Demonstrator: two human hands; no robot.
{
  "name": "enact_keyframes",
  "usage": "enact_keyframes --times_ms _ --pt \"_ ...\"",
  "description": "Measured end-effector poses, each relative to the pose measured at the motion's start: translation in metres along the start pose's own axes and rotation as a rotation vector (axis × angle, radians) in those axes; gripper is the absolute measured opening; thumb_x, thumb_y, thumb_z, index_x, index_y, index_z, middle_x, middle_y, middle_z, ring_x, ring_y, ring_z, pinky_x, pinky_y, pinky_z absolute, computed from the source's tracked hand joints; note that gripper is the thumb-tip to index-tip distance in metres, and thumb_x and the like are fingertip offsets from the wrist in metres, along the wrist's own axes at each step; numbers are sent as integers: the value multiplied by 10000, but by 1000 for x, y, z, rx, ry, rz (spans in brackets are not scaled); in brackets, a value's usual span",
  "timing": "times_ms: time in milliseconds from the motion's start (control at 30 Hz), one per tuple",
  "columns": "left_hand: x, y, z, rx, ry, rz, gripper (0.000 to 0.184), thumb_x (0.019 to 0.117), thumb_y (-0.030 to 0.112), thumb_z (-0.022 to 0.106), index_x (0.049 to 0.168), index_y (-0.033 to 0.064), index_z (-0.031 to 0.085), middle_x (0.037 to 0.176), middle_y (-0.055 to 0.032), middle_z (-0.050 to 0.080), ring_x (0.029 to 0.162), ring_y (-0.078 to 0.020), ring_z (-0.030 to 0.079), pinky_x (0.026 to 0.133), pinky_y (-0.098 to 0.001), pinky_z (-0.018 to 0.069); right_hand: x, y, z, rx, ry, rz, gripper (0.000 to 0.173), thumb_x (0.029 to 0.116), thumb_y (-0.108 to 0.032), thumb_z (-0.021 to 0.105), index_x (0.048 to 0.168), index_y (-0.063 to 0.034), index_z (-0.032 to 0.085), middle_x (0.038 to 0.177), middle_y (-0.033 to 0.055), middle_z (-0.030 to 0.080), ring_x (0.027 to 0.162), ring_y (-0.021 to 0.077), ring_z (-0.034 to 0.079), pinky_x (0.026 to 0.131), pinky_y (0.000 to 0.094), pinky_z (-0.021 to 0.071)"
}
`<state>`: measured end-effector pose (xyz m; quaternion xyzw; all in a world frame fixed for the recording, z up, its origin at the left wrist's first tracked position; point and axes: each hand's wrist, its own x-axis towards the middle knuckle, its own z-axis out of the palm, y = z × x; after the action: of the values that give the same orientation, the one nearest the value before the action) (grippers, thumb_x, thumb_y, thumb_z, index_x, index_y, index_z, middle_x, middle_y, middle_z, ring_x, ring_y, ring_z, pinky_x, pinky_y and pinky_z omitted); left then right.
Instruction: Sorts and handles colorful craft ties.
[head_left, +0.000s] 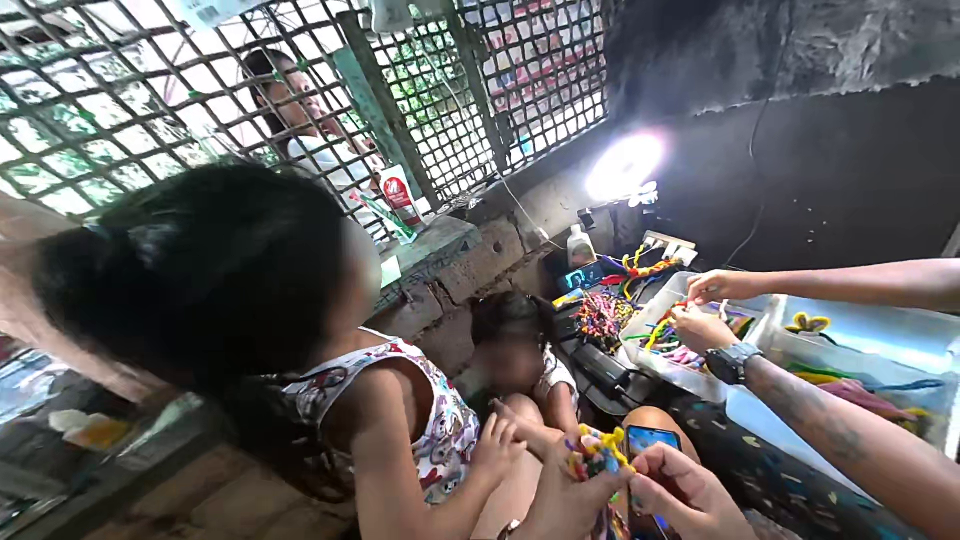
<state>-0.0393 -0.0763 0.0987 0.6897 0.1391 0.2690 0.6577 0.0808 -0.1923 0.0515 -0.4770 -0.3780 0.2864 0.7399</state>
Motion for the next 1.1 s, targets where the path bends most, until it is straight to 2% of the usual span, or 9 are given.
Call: enact_keyframes --times_ms 167,267,333,400,600,700,833,1033,1100 --pt "5 3 3 -66 9 -18 201 895 -67 672 1067 32 639 906 27 723 818 -36 687 786 -250 589 1 -5 1 -207 29 -102 59 907 -48 663 947 -5 656 842 -23 665 751 -17 626 694 176 548" --pt "4 4 3 -89 20 -33 215 894 -71 667 1074 41 638 908 21 724 828 -48 692 798 -261 593 1 -6 -3 -239 -86 -60 174 993 -97 587 1021 50 676 867 32 689 775 15 649 736 214 560" --pt "4 4 0 -88 2 -8 208 891 -72 666 1055 55 658 908 30 730 825 -43 695 793 -255 595 0 -7 -6 -117 -172 50 247 1062 -129 470 1072 15 671 853 -23 694 763 13 655 730 231 564" --pt "6 4 -4 -74 -29 12 208 897 -66 656 1052 73 663 912 47 724 817 -28 683 778 -236 585 -1 -6 -9 67 -214 174 268 1080 -149 424 1074 -71 680 842 -84 697 741 7 646 700 221 556" --pt "5 -2 -8 -9 -63 90 233 880 -84 640 1061 57 677 962 59 719 877 -4 673 808 -222 576 1 -4 -5 299 -158 306 171 999 -62 560 970 -136 712 844 -73 717 721 20 655 675 212 558" --pt "4 -4 -7 4 -36 138 237 882 -73 665 1072 70 677 987 59 724 896 -7 675 827 -225 575 3 1 -3 315 -95 242 140 944 -32 631 926 -150 705 818 -66 709 694 24 649 648 212 556" --pt "1 -8 2 -76 49 121 216 894 -61 678 1058 75 647 945 33 710 820 -23 667 760 -215 574 4 3 2 232 -35 148 140 899 -21 680 909 -160 697 807 -88 703 696 1 637 649 194 542" --pt "2 -8 3 -102 121 49 193 901 -61 673 1062 40 647 920 5 712 821 -60 681 784 -257 587 4 6 9 -77 56 0 73 878 -28 706 932 -44 660 831 -41 674 742 5 641 692 196 560" --pt "1 -4 1 -89 122 26 201 893 -72 678 1060 36 647 923 2 713 822 -59 680 785 -254 587 4 3 7 -50 -25 57 46 948 -89 643 977 -54 651 824 -67 650 735 -6 617 689 196 538"
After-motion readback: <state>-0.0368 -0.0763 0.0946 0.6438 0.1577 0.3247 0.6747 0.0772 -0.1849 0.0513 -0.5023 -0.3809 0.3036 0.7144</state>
